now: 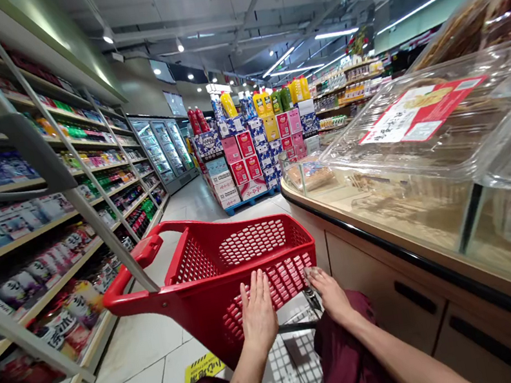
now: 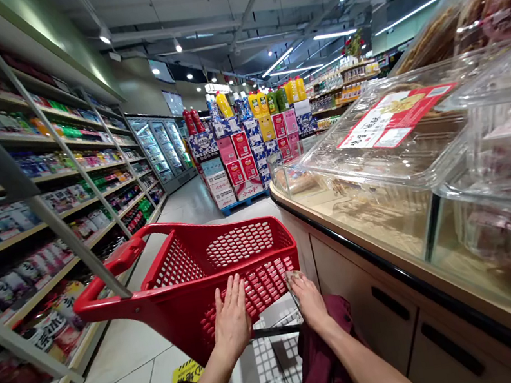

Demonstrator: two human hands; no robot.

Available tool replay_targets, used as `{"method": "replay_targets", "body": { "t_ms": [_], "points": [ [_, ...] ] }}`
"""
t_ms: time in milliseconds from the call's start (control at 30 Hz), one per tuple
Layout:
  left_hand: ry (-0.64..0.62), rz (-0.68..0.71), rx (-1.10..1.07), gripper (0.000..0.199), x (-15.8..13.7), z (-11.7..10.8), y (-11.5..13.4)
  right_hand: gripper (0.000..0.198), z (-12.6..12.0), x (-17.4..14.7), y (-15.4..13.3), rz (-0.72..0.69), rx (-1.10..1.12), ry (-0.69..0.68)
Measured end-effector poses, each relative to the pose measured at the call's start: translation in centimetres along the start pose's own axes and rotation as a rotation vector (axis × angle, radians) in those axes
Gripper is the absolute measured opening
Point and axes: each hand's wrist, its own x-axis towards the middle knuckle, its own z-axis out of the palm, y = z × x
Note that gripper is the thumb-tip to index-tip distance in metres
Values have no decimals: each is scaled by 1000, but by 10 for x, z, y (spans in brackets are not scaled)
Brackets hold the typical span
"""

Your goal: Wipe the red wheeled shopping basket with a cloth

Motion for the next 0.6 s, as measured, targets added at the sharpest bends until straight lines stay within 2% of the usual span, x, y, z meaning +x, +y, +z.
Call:
{"method": "replay_targets", "body": {
  "t_ms": [167,233,300,400,500,600],
  "points": [
    [-6,-13,-10,63,-1,-1,2,47,-19,38,-24,-183,74,152],
    [7,-1,-11,63,-4,-1,2,46,-15,34,-27,-259,77,149],
    [14,23,-17,64,-10,1,1,46,-7,16,-28,-320,60,76],
    [5,20,-24,63,-18,5,-3,47,-2,2,-36,-351,60,12],
    [7,-17,-14,62,-20,7,-7,47,-2,18,-53,-345,108,85],
    [17,-19,-5,61,-22,6,-9,43,7,25,-69,-380,115,129]
  ]
}}
